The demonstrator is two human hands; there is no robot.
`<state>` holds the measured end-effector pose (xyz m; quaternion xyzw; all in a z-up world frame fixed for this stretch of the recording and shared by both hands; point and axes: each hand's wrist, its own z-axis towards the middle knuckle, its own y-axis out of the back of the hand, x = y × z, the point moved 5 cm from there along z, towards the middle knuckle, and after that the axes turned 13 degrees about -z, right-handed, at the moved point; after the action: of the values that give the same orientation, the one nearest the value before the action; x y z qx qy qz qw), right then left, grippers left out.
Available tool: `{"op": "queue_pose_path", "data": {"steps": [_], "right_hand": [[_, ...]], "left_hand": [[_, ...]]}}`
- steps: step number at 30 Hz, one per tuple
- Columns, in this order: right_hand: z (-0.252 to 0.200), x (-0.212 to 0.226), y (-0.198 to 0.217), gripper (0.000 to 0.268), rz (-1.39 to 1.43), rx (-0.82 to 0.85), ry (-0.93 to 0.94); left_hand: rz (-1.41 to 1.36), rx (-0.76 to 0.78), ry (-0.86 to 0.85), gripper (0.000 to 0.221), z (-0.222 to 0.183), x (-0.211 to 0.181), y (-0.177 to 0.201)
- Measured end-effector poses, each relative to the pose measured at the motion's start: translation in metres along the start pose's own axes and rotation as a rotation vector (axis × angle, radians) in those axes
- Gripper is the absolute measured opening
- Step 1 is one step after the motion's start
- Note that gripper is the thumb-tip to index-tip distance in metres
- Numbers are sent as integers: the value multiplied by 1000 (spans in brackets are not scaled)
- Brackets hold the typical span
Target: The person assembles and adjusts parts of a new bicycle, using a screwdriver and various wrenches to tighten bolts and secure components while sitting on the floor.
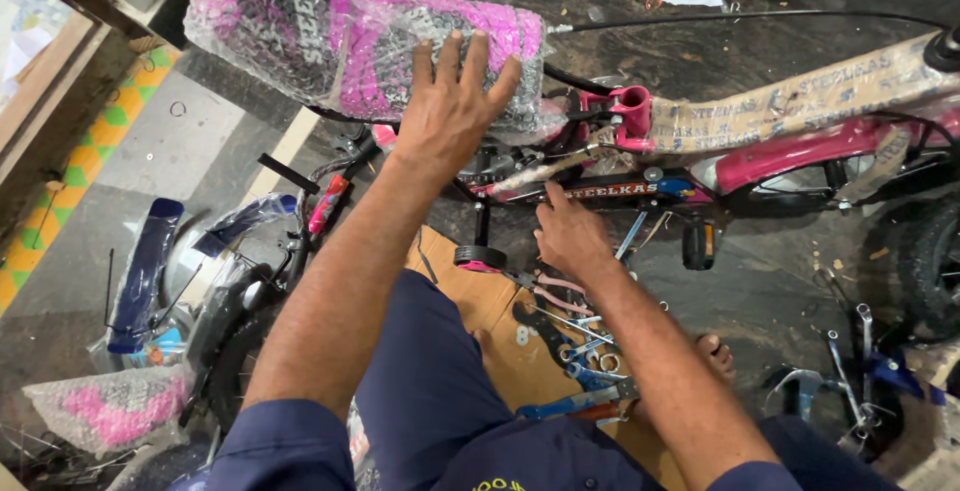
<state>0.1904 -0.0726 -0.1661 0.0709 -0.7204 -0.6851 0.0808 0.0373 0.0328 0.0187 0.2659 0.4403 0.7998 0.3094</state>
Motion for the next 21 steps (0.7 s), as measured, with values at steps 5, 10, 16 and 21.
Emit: {"op": "queue_pose_path", "data": {"steps": [5,10,16,21], "right_hand": [[-3,5,12,37,16,-52,16],[-45,-4,25,29,80,67,-94],[-123,-18,27,29,63,120,-94],[-184,-35,75,46,-87,245,-108]], "left_hand": [[-64,-36,-5,51,-4,1,-1],[-65,-9,1,54,0,1,-1],[-154,-72,-19,47,-7,5,-4],[-140,-31,8,54,-9,5,-8]]}}
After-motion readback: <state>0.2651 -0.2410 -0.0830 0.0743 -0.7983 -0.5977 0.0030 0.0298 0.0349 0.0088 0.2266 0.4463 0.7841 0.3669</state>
